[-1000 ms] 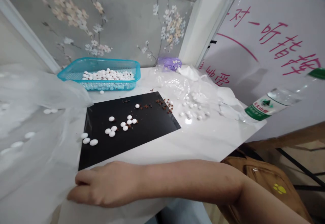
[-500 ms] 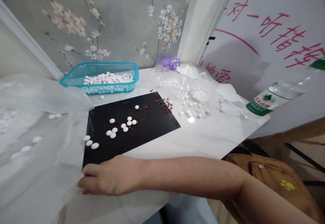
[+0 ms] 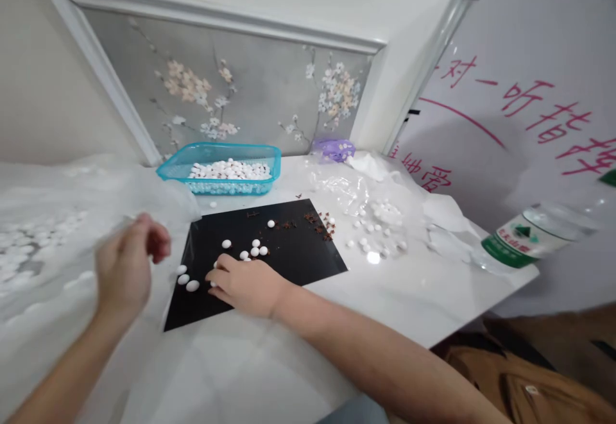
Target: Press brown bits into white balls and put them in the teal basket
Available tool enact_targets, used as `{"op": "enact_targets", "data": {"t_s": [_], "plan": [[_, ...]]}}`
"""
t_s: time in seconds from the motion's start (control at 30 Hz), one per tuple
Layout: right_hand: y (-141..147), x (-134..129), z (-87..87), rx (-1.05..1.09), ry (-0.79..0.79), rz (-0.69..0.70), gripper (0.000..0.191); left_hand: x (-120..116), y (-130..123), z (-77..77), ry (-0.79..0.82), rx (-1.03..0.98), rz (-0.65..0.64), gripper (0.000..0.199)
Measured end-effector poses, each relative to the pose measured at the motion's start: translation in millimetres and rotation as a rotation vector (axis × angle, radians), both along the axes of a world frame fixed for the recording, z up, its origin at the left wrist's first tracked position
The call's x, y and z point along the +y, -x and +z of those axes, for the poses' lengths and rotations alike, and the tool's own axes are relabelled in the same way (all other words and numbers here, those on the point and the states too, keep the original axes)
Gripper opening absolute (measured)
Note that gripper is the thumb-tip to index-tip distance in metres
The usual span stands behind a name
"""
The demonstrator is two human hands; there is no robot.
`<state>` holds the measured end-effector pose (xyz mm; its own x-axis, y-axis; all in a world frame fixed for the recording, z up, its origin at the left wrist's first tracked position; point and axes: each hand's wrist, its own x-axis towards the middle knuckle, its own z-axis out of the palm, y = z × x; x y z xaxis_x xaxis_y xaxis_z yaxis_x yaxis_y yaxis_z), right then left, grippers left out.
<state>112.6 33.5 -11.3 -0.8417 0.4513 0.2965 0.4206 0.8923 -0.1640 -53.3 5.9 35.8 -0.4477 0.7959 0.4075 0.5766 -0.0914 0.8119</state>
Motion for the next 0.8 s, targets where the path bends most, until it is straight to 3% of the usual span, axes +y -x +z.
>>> {"op": "enact_targets", "data": {"t_s": [0.1, 0.23, 0.33, 0.43, 0.63, 0.8], "plan": [[-1, -1, -0.2, -0.003, 0.017, -0.008, 0.027, -6, -3, -17.8, 0.149, -0.125, -0.033, 0.035], [-4, 0, 1.2, 0.038, 0.083, -0.017, 0.031, -12, -6, -30.9, 0.239, 0.124, -0.199, 0.034], [-9, 6, 4.0, 0.126, 0.193, -0.015, 0.034, -12, -5, -33.4, 0.264, 0.379, -0.279, 0.036], [-21, 19, 10.2, 0.256, 0.278, -0.06, 0.024, -11, -5, -35.3, 0.266, 0.529, -0.308, 0.034], [-50, 47, 15.9, 0.224, 0.285, -0.161, 0.011, -10, -7, -38.2, 0.214, 0.595, -0.434, 0.027], [-50, 46, 11.9, 0.236, 0.297, -0.148, 0.012, -10, -9, -38.2, 0.195, 0.64, -0.46, 0.026]]}}
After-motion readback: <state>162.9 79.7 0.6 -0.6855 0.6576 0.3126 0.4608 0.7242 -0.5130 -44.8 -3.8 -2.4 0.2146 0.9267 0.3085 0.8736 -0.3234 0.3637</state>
